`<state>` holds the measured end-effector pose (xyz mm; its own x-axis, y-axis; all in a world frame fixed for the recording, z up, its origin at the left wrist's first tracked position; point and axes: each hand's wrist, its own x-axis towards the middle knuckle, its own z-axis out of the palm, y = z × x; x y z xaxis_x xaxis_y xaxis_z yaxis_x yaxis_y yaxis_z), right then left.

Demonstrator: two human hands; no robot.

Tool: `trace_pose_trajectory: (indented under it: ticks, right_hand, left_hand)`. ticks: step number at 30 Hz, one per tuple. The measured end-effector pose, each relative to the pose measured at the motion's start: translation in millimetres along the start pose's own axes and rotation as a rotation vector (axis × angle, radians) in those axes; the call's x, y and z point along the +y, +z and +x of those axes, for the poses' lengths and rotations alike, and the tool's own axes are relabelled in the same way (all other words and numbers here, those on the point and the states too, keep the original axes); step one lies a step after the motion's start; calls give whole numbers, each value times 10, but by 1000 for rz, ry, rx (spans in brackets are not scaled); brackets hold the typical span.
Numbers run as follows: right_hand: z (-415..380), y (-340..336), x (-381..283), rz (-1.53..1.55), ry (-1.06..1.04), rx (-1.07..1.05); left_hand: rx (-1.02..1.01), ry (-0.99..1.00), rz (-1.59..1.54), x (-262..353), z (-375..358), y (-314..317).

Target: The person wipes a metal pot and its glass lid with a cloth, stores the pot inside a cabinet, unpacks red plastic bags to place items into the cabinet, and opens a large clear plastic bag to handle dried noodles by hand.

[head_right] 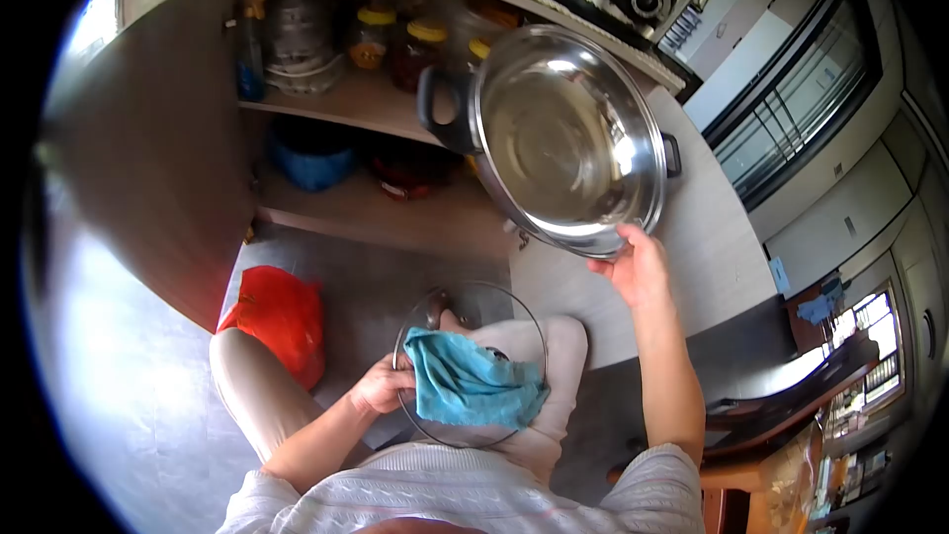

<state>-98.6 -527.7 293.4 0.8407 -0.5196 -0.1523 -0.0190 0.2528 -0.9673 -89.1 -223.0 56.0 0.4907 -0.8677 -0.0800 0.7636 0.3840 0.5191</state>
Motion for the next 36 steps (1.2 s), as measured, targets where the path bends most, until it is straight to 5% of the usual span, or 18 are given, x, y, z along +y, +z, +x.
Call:
trace_pose_trajectory:
  ticks: [11,21,31,36]
  right_hand:
    - [-174,-334,-686,92,-167,-95]
    - [-1245,-862,-1480,10,-413,142]
    - [-2463,-1579,-1477,105,-505,221]
    - [-3126,-1499,-1277,92,-501,521]
  left_hand:
    - [-59,53,-79,-41,35,-55]
    - [-120,59,-90,94,26,229]
    - [-83,6,-106,70,93,82]
    - [-80,-15,-85,5,188,-105]
